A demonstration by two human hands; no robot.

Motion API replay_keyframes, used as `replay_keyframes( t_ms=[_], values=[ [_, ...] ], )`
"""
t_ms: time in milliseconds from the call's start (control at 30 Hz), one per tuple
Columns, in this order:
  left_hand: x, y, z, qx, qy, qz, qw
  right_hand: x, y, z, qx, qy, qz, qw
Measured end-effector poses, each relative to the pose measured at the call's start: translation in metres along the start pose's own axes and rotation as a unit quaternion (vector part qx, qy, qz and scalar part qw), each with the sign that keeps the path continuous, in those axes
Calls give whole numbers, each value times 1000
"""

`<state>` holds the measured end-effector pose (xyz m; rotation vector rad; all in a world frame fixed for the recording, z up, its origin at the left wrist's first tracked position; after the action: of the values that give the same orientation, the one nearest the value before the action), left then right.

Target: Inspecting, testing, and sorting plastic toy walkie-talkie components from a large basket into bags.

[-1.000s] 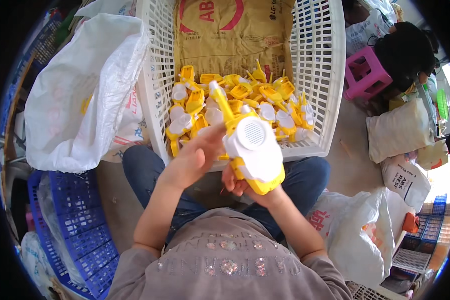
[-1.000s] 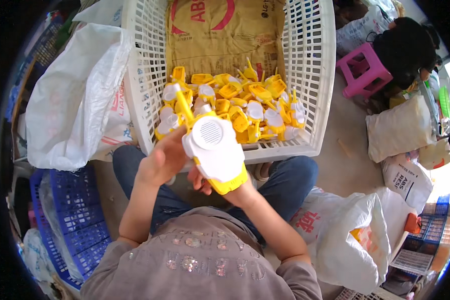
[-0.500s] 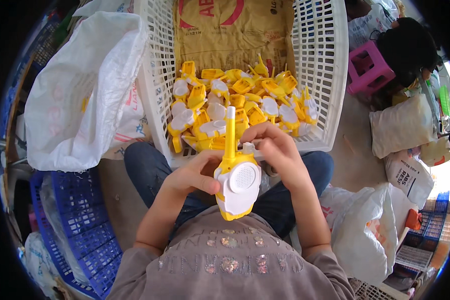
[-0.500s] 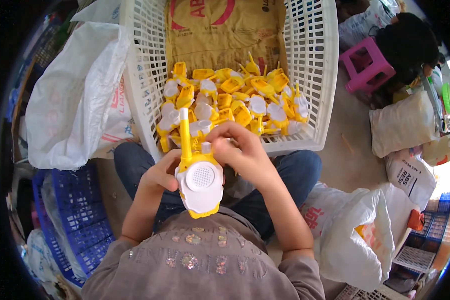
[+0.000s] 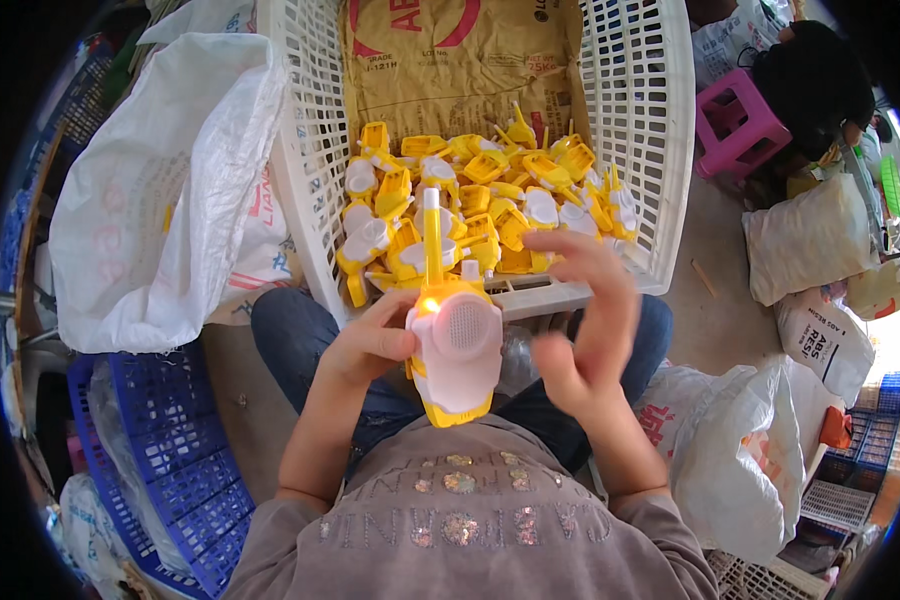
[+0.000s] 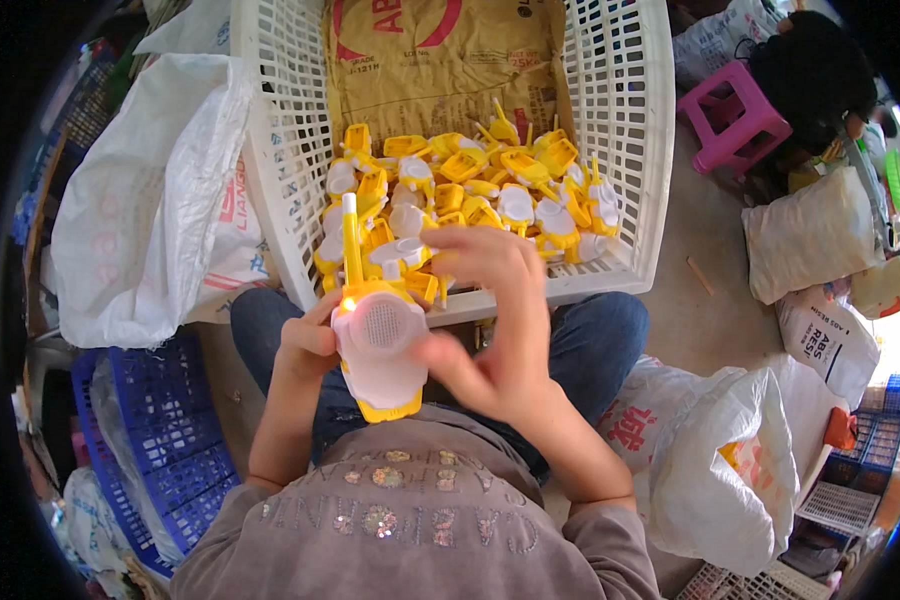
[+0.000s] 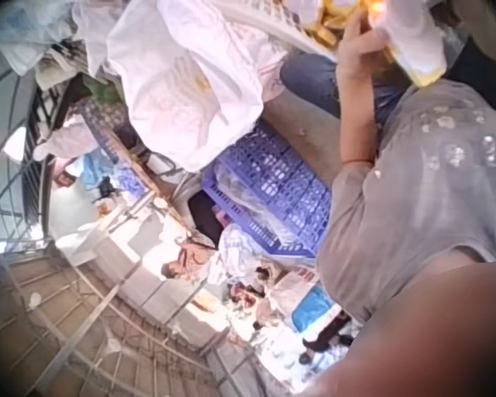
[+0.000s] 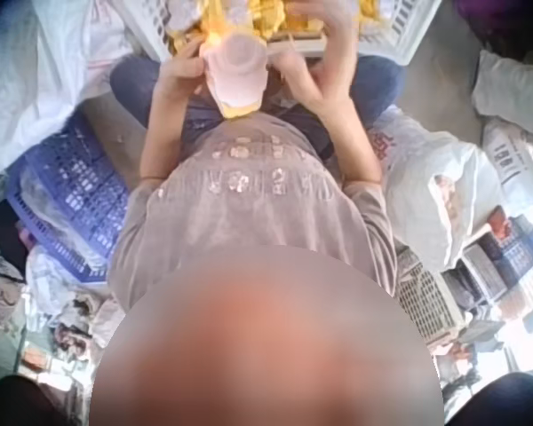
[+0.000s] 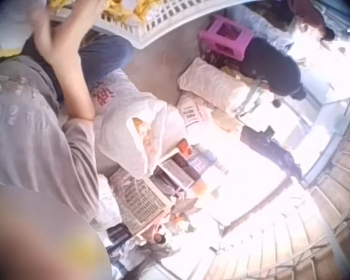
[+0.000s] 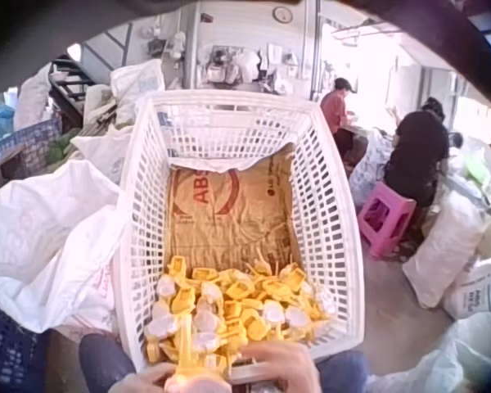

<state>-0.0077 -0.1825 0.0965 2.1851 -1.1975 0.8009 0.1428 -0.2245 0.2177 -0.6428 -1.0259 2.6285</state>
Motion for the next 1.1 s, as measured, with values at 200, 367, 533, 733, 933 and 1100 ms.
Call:
replay_keyframes(
  t_ms=[200,367,533,733,933,1100],
  values=[
    [-9,5,-8,25,-6,-51,998,17,4,31,-123,173,145,966],
    [-13,9,-10,29,6,-77,997,3,4,35,-119,90,61,987],
    [-19,8,-10,33,11,-91,995,24,4,27,-101,124,136,978],
    [-22,13,-15,75,13,-103,992,34,0,31,-101,162,175,966],
    [33,7,-54,276,48,152,948,36,27,-35,365,-351,77,859],
    [37,6,-52,345,52,162,923,95,50,-11,398,-621,128,663]
  ],
)
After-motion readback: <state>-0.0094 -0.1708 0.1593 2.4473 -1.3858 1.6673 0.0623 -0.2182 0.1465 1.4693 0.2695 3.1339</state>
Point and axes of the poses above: each hand's wrist, its own y-axis away from the middle knuckle, its own x-axis out of the palm, z = x × y, the point moved 7 cm from there along -y, towards the middle knuckle, and after that the axes turned 1 degree about -z, right-handed, at the moved point
